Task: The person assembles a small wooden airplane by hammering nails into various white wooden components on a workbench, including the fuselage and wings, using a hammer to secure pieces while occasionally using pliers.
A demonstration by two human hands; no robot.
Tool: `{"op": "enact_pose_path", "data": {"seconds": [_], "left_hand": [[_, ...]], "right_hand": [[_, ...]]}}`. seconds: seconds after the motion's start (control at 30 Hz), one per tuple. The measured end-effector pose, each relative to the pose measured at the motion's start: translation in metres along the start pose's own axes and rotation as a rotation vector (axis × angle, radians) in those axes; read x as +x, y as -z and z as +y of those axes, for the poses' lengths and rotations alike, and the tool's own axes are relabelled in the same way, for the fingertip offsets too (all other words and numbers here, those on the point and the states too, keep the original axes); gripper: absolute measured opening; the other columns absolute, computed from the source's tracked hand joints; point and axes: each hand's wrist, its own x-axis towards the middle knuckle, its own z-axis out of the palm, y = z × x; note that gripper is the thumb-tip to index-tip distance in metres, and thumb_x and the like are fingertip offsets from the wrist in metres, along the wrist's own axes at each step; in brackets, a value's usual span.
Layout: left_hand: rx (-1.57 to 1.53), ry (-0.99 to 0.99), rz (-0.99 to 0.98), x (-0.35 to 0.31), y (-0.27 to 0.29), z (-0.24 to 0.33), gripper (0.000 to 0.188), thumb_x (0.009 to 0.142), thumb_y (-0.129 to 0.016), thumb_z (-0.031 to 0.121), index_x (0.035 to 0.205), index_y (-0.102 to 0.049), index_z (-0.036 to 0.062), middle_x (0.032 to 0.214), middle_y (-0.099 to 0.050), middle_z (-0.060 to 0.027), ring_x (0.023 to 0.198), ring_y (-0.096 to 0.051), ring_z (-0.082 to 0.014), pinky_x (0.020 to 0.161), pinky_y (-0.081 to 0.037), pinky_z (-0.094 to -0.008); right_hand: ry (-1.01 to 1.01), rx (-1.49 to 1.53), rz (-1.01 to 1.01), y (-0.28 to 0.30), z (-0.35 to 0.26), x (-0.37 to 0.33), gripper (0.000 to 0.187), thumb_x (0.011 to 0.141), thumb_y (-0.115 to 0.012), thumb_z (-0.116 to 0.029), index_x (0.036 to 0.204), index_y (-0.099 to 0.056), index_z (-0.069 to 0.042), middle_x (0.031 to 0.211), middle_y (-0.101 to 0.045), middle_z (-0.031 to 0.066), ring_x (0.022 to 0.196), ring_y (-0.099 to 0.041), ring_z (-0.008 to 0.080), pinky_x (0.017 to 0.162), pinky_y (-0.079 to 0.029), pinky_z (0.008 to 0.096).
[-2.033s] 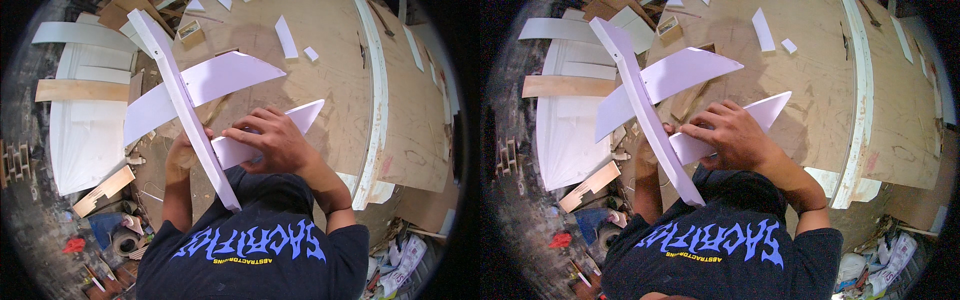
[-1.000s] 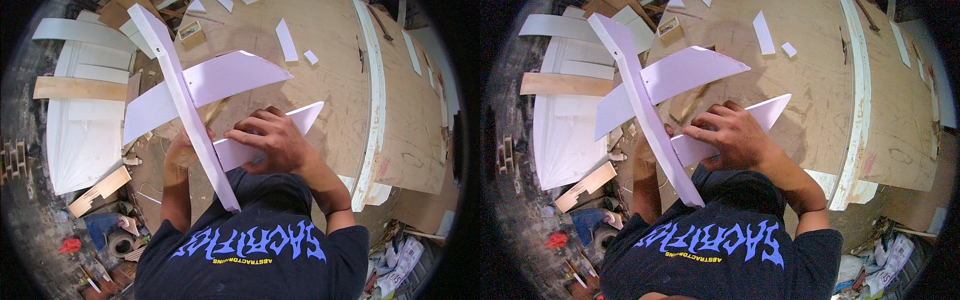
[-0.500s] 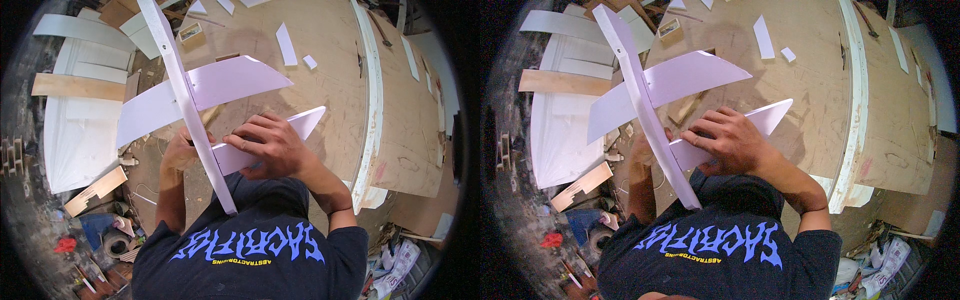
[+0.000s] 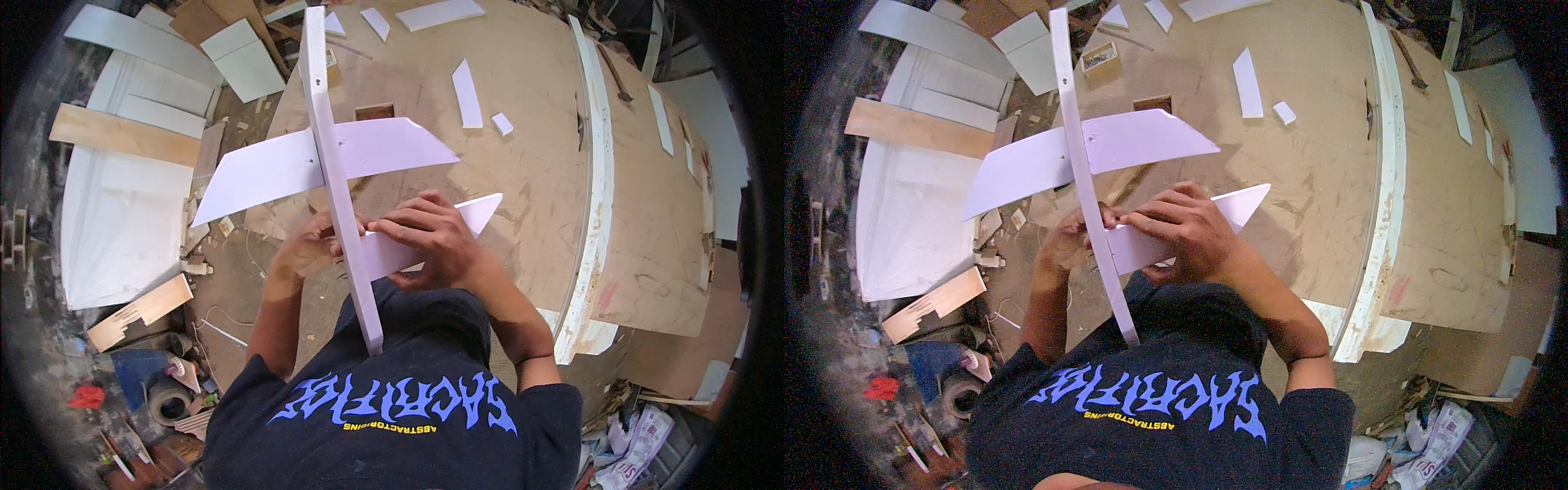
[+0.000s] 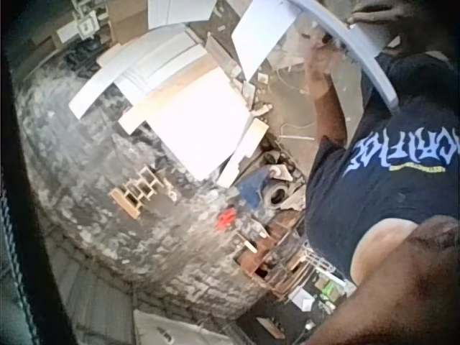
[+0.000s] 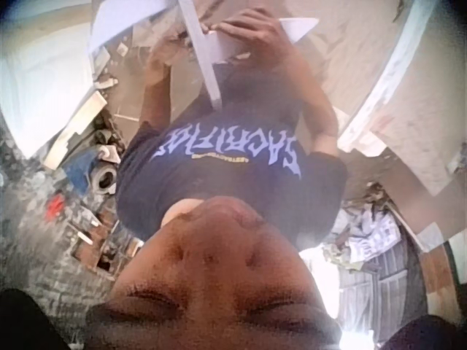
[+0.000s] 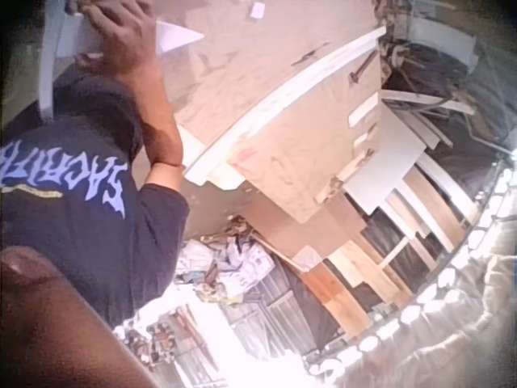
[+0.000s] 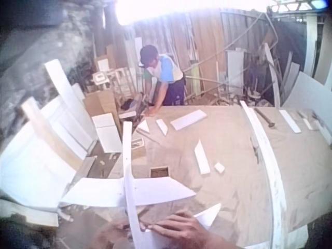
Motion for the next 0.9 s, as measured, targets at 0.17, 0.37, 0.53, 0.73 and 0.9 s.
{"op": "enact_pose_path", "data": {"seconds": [0.17, 0.37, 0.53, 0.73, 0.9], "left_hand": [[0.132, 0.026, 0.147, -0.014, 0.007, -0.016, 0.069, 0.086, -0.087, 0.032, 0.14, -0.06, 0.0014, 0.134, -0.066, -0.0128, 0.115, -0.066, -0.023, 0.098, -0.057, -0.0397], [-0.08, -0.012, -0.055, -0.018, 0.04, -0.013, 0.072, 0.089, -0.085, 0.028, 0.148, -0.053, 0.0033, 0.144, -0.062, -0.0137, 0.127, -0.064, -0.0286, 0.106, -0.055, -0.0526], [-0.097, 0.068, -0.039, -0.026, 0.069, -0.006, 0.077, 0.087, -0.086, 0.036, 0.149, -0.052, 0.0061, 0.142, -0.065, -0.0122, 0.128, -0.063, -0.0283, 0.106, -0.055, -0.0519], [-0.077, 0.086, -0.082, -0.036, 0.093, 0.019, 0.08, 0.089, -0.083, 0.039, 0.152, -0.049, 0.0037, 0.143, -0.064, -0.0123, 0.131, -0.062, -0.0273, 0.109, -0.053, -0.0506], [-0.003, 0.084, -0.108, -0.043, 0.126, 0.021, 0.07, 0.097, -0.076, 0.03, 0.153, -0.047, 0.0, 0.151, -0.057, -0.0155, 0.135, -0.058, -0.0296, 0.11, -0.052, -0.0517]], "right_hand": [[-0.079, 0.057, 0.053, -0.018, -0.001, 0.001, 0.074, 0.057, -0.089, -0.027, 0.128, -0.072, -0.013, 0.121, -0.072, 0.0074, 0.117, -0.065, 0.0284, 0.109, -0.045, 0.0487], [-0.111, 0.1, 0.085, -0.039, -0.005, 0.016, 0.075, 0.058, -0.089, -0.029, 0.13, -0.073, -0.013, 0.119, -0.073, 0.0086, 0.122, -0.062, 0.0293, 0.118, -0.038, 0.0546], [-0.137, 0.08, 0.078, -0.055, -0.01, 0.034, 0.078, 0.058, -0.09, -0.033, 0.132, -0.072, -0.016, 0.123, -0.069, 0.008, 0.129, -0.058, 0.0287, 0.124, -0.026, 0.0619], [-0.272, -0.047, -0.01, -0.064, -0.03, 0.06, 0.076, 0.064, -0.089, -0.037, 0.136, -0.071, -0.02, 0.137, -0.058, 0.0072, 0.136, -0.053, 0.0276, 0.126, -0.016, 0.0662], [-0.344, 0.013, -0.013, -0.089, -0.034, 0.069, 0.077, 0.068, -0.088, -0.038, 0.14, -0.068, -0.019, 0.134, -0.06, 0.0084, 0.134, -0.055, 0.029, 0.126, -0.014, 0.0658]]}}
